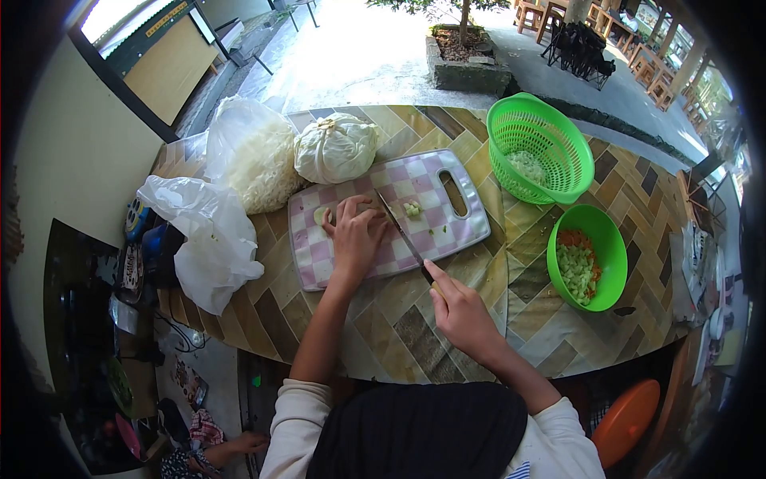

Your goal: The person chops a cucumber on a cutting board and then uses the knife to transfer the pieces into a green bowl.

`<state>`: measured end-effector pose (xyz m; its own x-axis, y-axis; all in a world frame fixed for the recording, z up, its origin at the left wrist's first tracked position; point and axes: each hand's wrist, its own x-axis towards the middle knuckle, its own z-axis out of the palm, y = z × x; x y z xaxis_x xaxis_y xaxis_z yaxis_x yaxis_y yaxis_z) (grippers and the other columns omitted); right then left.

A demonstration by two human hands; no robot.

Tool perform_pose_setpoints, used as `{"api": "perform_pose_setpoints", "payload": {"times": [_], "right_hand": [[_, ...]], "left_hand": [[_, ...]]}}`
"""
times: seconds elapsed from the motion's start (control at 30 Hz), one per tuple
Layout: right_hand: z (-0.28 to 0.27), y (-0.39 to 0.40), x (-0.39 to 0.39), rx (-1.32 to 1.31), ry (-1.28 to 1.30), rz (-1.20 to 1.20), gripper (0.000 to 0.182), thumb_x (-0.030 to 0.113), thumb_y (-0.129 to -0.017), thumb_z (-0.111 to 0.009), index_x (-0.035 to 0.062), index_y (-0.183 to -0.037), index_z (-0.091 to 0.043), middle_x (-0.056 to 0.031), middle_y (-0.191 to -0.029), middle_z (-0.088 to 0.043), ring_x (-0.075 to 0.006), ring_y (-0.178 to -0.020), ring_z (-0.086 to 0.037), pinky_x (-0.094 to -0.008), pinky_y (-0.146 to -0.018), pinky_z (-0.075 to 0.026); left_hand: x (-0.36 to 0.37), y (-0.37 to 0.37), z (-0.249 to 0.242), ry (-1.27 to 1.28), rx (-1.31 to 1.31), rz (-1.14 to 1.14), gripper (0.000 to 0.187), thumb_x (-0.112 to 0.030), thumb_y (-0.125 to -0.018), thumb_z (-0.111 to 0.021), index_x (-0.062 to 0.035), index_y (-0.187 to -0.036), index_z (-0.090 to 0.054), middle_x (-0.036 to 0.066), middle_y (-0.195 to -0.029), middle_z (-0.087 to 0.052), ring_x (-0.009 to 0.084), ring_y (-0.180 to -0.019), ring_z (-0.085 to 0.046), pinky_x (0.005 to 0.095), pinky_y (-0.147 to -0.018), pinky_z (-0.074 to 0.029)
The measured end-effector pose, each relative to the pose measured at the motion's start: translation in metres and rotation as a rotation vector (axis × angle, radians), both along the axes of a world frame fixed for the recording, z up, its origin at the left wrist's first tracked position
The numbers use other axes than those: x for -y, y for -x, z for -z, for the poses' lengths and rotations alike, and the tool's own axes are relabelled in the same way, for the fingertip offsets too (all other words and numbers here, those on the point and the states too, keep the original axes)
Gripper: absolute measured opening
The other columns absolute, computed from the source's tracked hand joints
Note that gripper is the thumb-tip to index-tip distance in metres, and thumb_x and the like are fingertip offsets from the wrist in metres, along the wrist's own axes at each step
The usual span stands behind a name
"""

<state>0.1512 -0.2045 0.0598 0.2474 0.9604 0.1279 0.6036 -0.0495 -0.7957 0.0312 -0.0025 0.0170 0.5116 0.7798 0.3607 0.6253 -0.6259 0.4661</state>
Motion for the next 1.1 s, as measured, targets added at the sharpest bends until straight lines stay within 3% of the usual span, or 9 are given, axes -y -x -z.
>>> {"api": "perform_pose_setpoints", "payload": {"times": [0.4,0.7,1.1], "right_hand": [[-0.008,-0.005,0.000,-0.031,0.023,-0.003,0.049,0.009,-0.096,-0.052,0.0045,-0.144,-0.043,-0.0252,-0.093,-0.062,-0.0431,-0.083,-0.062,-0.0493,-0.075,-0.048],[-0.005,-0.006,0.001,-0.032,-0.005,-0.009,0.049,0.009,-0.096,-0.051,0.0050,-0.144,-0.043,-0.0245,-0.095,-0.063,-0.0428,-0.084,-0.062,-0.0489,-0.076,-0.049],[0.000,-0.003,0.001,0.002,0.009,-0.007,0.050,0.011,-0.097,-0.051,0.0069,-0.146,-0.042,-0.0223,-0.089,-0.060,-0.0416,-0.079,-0.062,-0.0490,-0.072,-0.050]], "left_hand": [[0.001,0.000,0.000,-0.006,-0.041,-0.048,0.019,-0.025,-0.078,-0.077,-0.0150,-0.095,-0.077,0.003,-0.124,-0.059,0.0233,-0.126,-0.049,0.0513,-0.112,-0.017],[0.001,0.000,-0.007,0.059,-0.044,-0.013,0.026,-0.026,-0.079,-0.078,-0.0122,-0.101,-0.076,0.005,-0.124,-0.058,0.0234,-0.127,-0.047,0.0559,-0.111,-0.016],[-0.004,-0.003,0.007,0.063,0.001,0.022,0.020,-0.018,-0.080,-0.075,-0.0110,-0.098,-0.076,0.005,-0.123,-0.059,0.0241,-0.126,-0.049,0.0559,-0.111,-0.016]]}}
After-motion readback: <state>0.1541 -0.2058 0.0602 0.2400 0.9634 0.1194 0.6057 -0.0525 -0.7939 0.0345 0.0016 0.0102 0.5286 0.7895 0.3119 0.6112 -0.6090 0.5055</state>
